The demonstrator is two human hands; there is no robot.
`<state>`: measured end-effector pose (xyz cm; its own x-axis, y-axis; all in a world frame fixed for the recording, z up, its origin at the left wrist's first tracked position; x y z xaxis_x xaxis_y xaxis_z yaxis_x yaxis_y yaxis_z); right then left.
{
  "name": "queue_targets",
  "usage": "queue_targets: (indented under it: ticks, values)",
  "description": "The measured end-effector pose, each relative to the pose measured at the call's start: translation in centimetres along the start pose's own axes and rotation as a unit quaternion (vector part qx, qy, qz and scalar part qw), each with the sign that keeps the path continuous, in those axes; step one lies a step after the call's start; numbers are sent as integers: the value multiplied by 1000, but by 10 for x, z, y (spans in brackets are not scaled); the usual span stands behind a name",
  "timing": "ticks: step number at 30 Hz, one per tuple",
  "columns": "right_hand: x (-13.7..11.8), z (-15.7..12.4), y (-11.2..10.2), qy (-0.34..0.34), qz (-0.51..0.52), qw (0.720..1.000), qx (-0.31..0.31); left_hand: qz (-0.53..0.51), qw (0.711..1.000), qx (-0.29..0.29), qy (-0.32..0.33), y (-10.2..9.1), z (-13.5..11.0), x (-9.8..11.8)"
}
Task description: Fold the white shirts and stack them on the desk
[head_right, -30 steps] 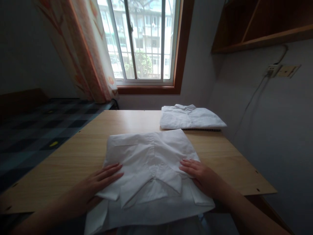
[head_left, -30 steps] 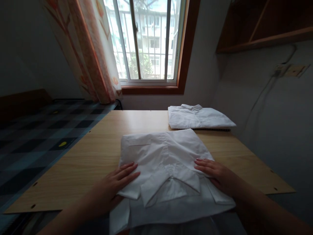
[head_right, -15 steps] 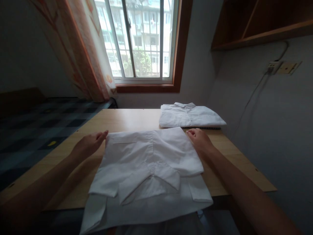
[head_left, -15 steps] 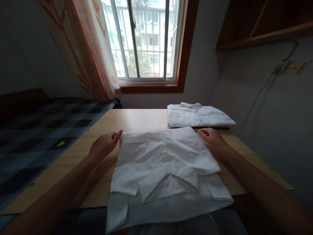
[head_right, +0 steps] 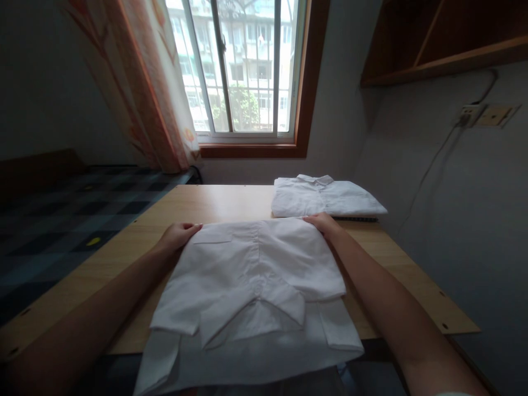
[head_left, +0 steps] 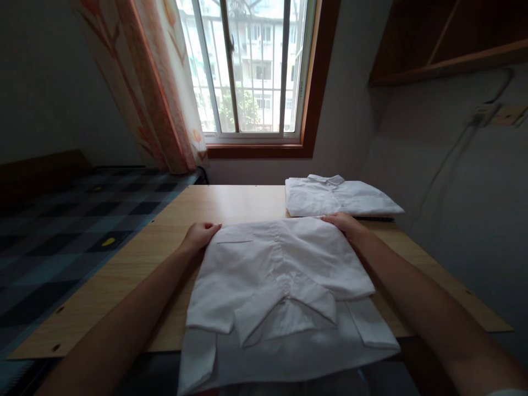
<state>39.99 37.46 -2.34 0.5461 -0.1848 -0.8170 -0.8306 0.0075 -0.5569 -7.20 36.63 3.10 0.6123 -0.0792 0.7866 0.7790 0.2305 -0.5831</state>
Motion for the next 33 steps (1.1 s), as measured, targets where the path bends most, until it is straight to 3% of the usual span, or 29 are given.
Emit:
queue_targets:
  ticks: [3, 5, 8, 11, 16, 19, 22, 25, 29, 33]
  values:
    - [-3, -1, -6, -15, -98, 993, 60, 253, 966, 14, 50, 9, -7, 21]
    - [-12, -4, -11, -44, -209, 970, 119, 352, 934, 24, 48, 13, -12, 28]
    - [-19, -8, -9, -56, -320, 932, 164, 383, 923, 10, 40, 20, -14, 28]
    - [-20, -13, -5, -46, -357, 913, 191, 375, 924, 30, 67, 19, -10, 29]
    - [-28, -22, -6, -87, -350, 897, 254, 286, 951, 29, 116, 16, 0, 24]
    - [-28, -25, -8, -116, -257, 927, 249, 179, 975, 10, 131, 10, 1, 22]
    - [-25, -26, -9, -130, -122, 962, 208, 58, 990, 26, 125, -4, -4, 22]
    - [-24, -25, -13, -133, -24, 975, 178, -45, 992, 53, 102, -16, -11, 22]
    - [-45, -19, -40, -161, -2, 959, 234, -117, 981, 129, 84, -31, -7, 33]
    - [-81, 0, -77, -176, -35, 931, 318, -148, 968, 181, 96, -36, 26, 56]
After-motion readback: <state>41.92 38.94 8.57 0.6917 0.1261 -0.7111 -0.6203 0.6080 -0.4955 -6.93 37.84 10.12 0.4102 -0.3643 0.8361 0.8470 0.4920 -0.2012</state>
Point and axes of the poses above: each hand's wrist, its own z-axis towards the middle knuckle, its own y-axis out of the palm, x = y × z, the point moved 10 cm from there along z, towards the middle knuckle, and after that the axes turned 13 degrees about -z, right-handed, at the moved point
